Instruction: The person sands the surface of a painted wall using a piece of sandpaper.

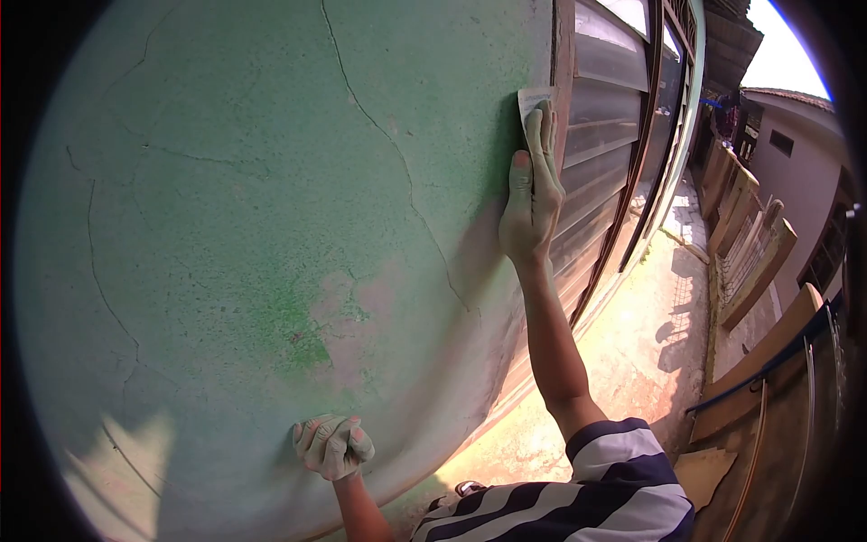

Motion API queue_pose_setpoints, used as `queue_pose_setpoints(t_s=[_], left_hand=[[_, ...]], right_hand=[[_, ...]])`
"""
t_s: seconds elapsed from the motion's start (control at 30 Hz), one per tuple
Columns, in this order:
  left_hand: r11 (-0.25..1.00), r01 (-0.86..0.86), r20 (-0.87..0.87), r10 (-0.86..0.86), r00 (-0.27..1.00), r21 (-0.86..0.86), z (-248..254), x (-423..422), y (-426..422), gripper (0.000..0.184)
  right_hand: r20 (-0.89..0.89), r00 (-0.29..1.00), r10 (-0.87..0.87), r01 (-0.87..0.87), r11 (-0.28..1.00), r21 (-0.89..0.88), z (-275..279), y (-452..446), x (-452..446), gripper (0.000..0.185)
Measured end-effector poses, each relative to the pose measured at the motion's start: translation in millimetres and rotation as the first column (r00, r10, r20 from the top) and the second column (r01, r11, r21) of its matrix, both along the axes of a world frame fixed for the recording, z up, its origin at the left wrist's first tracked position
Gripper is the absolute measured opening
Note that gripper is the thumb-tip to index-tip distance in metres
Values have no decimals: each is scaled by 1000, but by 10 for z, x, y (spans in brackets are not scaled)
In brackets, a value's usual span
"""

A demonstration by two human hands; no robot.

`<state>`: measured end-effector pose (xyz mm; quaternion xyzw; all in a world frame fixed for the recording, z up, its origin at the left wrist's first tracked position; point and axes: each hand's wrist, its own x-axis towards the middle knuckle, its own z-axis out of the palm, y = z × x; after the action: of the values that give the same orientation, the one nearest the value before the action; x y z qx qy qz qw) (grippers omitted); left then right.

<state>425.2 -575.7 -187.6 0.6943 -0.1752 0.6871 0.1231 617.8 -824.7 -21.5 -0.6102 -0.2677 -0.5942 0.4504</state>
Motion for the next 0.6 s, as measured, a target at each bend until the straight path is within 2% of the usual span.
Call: queue_pose_setpoints(t_s=[0.03,0.1,0.13,0.2,0.3,0.33,0.47,0.57,0.6], left_hand=[[999,-34,-19,34,999,0,19,-14,29,22],[1000,-6,27,6,1000,8,88,-10,33,25],[1000,12,70,-13,997,16,112,-16,44,30],[999,0,51,-3,999,46,86,-46,72,30],[998,-9,45,6,999,69,77,-6,49,30],[997,-37,28,35,999,71,97,-5,30,30],[995,-86,14,85,996,58,78,4,19,29],[994,-112,52,111,992,16,82,37,-14,29],[993,-119,48,119,992,10,108,55,-54,29]], right_hand=[[3,1000,-1,1,1000,8,28,7,-8,46],[-7,999,-45,45,999,-11,-341,98,-69,47],[-42,996,-77,76,997,-19,-645,158,-141,48],[-44,990,-132,130,990,-46,-1398,260,-179,50],[-69,992,-102,100,994,-38,-1592,275,-196,51],[-98,985,-140,134,989,-57,-1408,236,-201,51],[-17,993,-119,118,992,-47,-403,135,-99,51],[-40,994,-98,97,995,-27,-191,167,-169,52],[-40,993,-111,110,993,-37,-316,199,-191,52]])
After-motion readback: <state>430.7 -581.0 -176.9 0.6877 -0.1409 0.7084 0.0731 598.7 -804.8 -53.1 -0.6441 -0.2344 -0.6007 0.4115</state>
